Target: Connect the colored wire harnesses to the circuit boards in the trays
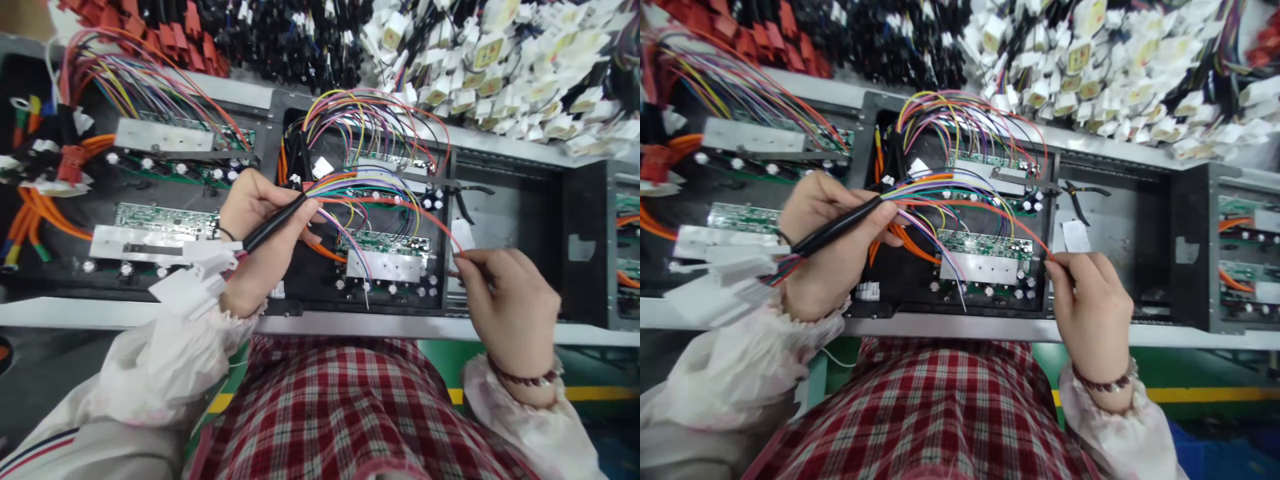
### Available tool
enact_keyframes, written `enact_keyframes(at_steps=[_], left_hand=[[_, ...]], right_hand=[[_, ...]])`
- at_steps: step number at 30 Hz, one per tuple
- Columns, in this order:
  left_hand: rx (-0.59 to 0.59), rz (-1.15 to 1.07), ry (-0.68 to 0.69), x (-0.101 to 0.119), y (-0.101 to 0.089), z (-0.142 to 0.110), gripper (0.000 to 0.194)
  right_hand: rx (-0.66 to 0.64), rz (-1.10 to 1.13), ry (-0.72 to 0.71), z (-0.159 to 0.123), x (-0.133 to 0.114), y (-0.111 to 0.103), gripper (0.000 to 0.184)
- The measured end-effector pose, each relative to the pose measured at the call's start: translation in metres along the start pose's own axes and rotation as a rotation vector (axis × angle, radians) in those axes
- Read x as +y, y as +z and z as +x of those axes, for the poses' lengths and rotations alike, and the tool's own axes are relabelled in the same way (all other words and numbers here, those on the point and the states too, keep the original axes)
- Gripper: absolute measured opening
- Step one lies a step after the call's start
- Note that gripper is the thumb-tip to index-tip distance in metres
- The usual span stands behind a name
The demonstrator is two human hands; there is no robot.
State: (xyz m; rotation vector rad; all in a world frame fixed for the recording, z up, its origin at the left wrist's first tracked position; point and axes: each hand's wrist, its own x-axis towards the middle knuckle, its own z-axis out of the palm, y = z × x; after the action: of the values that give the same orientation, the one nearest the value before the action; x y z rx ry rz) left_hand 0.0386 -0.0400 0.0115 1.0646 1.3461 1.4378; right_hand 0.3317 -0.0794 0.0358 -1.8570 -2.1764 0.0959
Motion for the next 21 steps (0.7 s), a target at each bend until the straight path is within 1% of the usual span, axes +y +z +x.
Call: enact_keyframes(at_steps=[2,5,7,10,17,21], left_hand=[[0.026,0.018,0.01,-0.001,0.001,0.0,0.039],[0.043,0.047,0.002,-0.001,0.002,0.0,0.039],[0.035,0.043,0.019,0.0,0.003,0.0,0.039],[0.032,0.029,0.038,-0.001,0.004,0.001,0.039],[0.015,-0.029,-0.038,-0.005,0.0,0.003,0.038],[0.031,0.01,0.011,-0.007,-0.001,0.002,0.038]], right_hand=[[0.051,0.054,-0.006,0.003,0.001,0.009,0.016],[0.038,0.101,0.018,0.005,0.003,0.022,0.015],[0.056,0.117,0.059,0.002,0.007,0.026,0.014],[0.078,0.136,0.093,-0.004,0.012,0.028,0.016],[0.078,0.129,0.106,-0.005,0.011,0.031,0.023],[0.069,0.127,0.084,-0.001,0.013,0.033,0.023]])
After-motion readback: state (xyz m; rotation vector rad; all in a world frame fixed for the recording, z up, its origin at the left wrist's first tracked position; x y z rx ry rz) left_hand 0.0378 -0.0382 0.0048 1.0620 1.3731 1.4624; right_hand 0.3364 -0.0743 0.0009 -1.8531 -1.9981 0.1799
